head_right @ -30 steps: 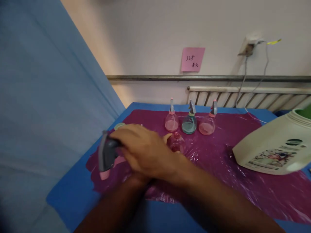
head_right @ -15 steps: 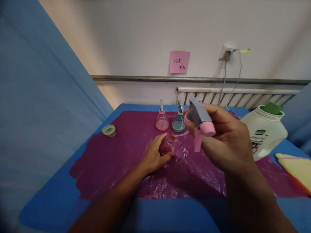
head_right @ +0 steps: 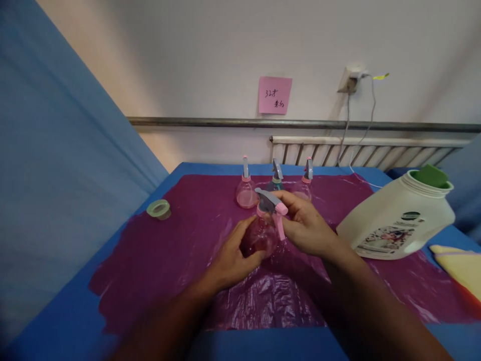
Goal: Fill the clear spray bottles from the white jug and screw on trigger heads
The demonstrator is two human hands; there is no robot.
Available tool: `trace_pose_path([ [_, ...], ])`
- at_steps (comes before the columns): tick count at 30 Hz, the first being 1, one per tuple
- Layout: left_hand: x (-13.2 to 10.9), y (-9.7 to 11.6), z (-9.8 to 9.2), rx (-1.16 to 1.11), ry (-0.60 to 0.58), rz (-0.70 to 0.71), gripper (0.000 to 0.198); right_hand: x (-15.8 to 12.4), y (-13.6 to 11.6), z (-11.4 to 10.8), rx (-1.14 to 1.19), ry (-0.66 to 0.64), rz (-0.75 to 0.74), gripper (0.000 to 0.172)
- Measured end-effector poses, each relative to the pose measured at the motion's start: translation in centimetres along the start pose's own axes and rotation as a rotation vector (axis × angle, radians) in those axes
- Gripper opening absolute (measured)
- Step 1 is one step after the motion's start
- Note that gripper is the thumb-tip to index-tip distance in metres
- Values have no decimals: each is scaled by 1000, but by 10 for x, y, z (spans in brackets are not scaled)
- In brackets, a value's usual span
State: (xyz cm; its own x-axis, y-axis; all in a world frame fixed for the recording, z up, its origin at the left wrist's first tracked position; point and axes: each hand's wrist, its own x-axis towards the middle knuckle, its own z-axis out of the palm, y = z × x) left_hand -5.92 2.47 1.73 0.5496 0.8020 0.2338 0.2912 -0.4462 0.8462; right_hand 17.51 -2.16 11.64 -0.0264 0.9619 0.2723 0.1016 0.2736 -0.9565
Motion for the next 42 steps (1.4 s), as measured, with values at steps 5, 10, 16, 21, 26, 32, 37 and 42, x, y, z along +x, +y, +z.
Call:
trace_pose_path([
  [5,-1,6,-5,-97,-42,4,93,4,15,0,60,-139,75,34],
  [10,0,10,-10,-106,-47,-19,97,6,25,-5,77,-198,52,36],
  [16,-1,11,-14,-113,-72,-39,94,7,37,-7,93,-207,108,42],
  [21,-3,9,-14,-122,-62,-21,94,8,32,-6,67,-210,100,40],
  [26,-3,6,-12,-119,-40,7,94,9,26,-3,59,-190,63,37],
  [32,-5,1,-9,-47,55,11,87,12,40,0,140,-133,72,39],
  [37,-7,2,-8,18,73,12,84,15,52,6,191,-26,65,48],
  [42,-9,-4,-7,74,49,64,100,14,46,16,225,-12,199,64],
])
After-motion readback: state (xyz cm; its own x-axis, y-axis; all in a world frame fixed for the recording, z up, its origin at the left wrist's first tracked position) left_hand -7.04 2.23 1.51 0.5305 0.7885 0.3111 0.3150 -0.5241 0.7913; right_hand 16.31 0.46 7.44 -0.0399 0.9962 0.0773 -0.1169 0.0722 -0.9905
